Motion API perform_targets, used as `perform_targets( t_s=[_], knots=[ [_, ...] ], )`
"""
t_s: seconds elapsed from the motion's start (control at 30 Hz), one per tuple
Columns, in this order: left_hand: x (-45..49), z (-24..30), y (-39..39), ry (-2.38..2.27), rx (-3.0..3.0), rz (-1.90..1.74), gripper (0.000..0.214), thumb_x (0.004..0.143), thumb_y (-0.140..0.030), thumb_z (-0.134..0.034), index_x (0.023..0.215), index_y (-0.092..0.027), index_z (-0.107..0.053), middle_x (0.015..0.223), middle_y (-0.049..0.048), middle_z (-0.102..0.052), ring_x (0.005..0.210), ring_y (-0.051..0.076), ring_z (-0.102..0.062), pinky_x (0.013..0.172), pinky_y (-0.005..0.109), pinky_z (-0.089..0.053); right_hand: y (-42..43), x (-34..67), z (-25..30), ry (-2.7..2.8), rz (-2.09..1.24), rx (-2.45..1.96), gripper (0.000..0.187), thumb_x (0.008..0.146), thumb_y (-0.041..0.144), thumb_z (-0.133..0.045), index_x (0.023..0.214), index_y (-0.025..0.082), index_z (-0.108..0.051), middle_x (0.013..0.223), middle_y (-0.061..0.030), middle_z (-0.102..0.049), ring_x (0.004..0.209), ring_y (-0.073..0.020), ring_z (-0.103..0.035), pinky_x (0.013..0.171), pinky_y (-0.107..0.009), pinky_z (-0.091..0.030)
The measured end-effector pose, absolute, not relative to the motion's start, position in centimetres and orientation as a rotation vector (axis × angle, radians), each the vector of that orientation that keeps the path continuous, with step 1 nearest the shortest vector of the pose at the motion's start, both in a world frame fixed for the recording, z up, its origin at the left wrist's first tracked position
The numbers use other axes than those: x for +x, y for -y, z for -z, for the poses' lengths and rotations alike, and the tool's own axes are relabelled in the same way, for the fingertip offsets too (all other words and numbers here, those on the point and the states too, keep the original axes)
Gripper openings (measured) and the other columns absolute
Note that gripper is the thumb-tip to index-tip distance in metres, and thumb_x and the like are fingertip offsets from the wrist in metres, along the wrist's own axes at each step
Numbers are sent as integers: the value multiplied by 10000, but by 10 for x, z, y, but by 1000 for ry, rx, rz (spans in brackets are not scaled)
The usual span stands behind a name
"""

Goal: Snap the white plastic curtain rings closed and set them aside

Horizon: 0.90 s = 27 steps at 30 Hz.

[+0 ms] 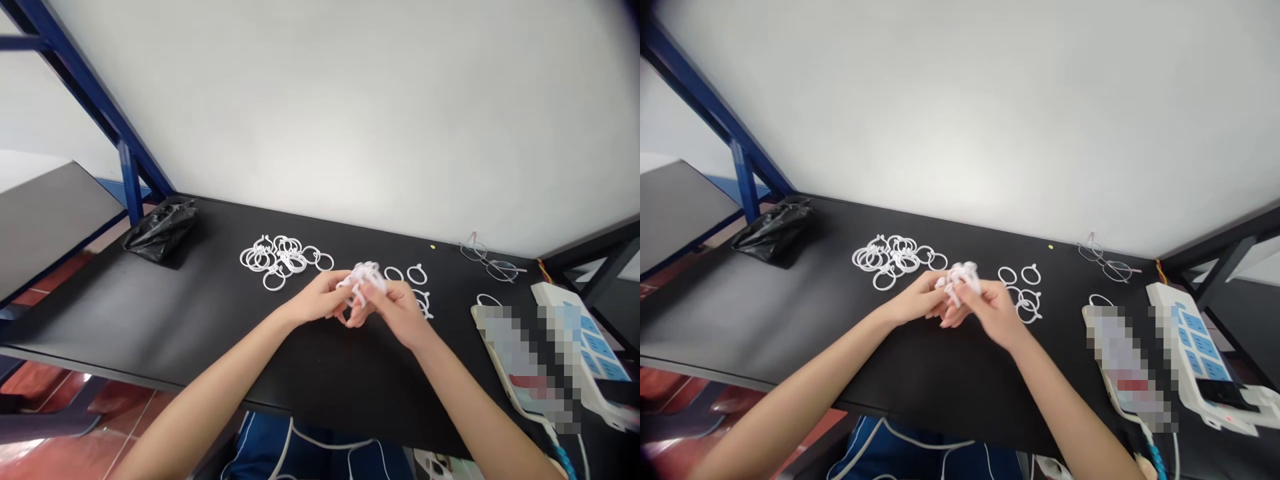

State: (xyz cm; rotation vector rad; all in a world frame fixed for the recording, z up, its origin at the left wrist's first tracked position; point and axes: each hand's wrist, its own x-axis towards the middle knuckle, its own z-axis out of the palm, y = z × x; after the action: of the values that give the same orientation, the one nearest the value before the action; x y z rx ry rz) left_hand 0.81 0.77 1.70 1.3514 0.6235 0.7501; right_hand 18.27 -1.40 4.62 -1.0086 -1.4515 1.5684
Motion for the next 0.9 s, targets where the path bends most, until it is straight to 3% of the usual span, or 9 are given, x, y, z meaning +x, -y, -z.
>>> perform_targets(
  t_s=[0.07, 0.3, 0.37, 0.5, 0.73, 0.83, 0.9],
  knots=[
    [7, -19, -8, -654, 1342, -668, 403, 908, -480, -527, 1061, -122, -626, 455, -97, -418, 376, 38, -370, 524, 236, -546, -8, 189, -49, 1325, -1447, -1055, 426, 802, 551, -678, 724, 132, -696, 638, -71, -725, 543, -196, -712, 523, -285, -581],
    [-1, -23, -7, -487, 1397, -223, 415, 881, -501, -576, 1029, -129, -686, 441, -79, -427, 427, 62, -410, 565, 252, -563, -56, 150, -29, 1581, -1345, -1224, 453, 752, 579, -700, 737, 126, -677, 704, -90, -726, 690, -234, -731, 639, -337, -598],
    [0, -20, -8, -503, 1410, -193, 414, 871, -505, -587, 1013, -130, -692, 440, -73, -440, 431, 69, -425, 555, 251, -555, -56, 136, -22, 1738, -1323, -1182, 357, 768, 513, -705, 747, 158, -676, 731, -72, -729, 745, -239, -724, 659, -345, -591],
    [1, -15, -10, -549, 1417, -172, 397, 862, -484, -602, 1017, -130, -692, 462, -70, -443, 452, 77, -454, 550, 243, -545, -49, 126, -24, 2007, -1213, -1178, 205, 784, 383, -694, 833, 183, -695, 682, -34, -715, 643, -194, -677, 584, -300, -528],
    [-1, -14, -11, -709, 1420, -215, 384, 897, -469, -535, 1061, -150, -672, 562, -53, -476, 510, 85, -527, 564, 234, -552, -45, 161, -58, 2162, -1086, -1253, 304, 751, 315, -708, 1023, 181, -707, 835, -52, -751, 632, -173, -682, 618, -290, -507],
    [-1, -14, -11, -734, 1417, -233, 404, 895, -484, -518, 1080, -152, -656, 567, -51, -484, 492, 85, -513, 534, 227, -542, -44, 208, -77, 2049, -956, -1404, 254, 770, 284, -672, 1002, 181, -689, 1003, -83, -737, 665, -169, -705, 572, -262, -492],
    [1, -13, -10, -729, 1436, -262, 420, 897, -493, -508, 1087, -146, -645, 565, -51, -484, 487, 85, -504, 522, 221, -528, -41, 246, -86, 2028, -867, -1614, 203, 760, 246, -656, 943, 162, -679, 977, -98, -731, 621, -166, -692, 533, -261, -478]
  ],
)
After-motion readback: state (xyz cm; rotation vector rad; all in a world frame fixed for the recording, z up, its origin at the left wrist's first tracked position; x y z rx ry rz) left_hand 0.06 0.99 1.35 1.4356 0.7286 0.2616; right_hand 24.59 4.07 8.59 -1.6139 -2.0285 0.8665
